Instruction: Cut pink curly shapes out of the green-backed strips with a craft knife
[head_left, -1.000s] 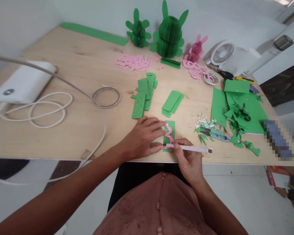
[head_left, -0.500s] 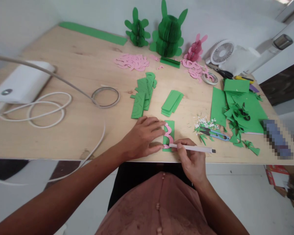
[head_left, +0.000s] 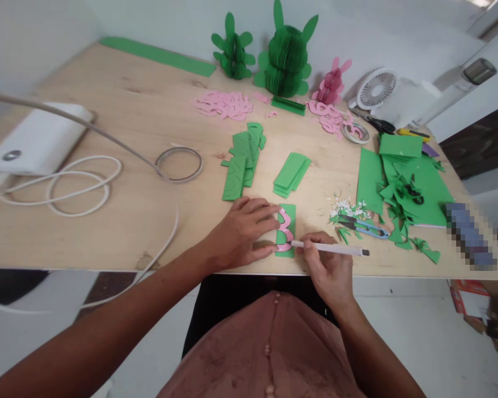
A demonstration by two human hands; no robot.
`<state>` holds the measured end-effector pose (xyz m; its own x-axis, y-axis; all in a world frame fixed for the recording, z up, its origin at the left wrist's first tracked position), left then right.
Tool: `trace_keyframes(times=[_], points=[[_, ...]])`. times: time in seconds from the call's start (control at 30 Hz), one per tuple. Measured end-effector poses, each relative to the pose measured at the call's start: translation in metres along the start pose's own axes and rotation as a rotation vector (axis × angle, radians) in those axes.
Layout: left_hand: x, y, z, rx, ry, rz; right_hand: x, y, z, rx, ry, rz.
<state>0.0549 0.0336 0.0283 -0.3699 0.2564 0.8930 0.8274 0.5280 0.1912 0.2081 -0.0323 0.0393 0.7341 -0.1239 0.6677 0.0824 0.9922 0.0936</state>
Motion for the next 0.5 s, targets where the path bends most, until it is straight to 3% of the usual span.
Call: trace_keyframes(times=[0.5], points=[[0.0, 0.0, 0.0, 0.002, 0.003, 0.001, 0.001, 0.001, 0.017, 0.152, -0.188, -0.053]])
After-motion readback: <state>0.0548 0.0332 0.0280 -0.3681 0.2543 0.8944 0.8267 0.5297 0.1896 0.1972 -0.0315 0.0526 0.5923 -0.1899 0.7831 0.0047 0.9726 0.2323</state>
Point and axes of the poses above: each hand's wrist, its own y-axis towards the middle knuckle, its own x-axis out of the back of the hand, z = x × y, the point moved 7 cm from there along y, towards the middle knuckle, and after that the axes turned 8 degrees about z, right-handed, at the moved point
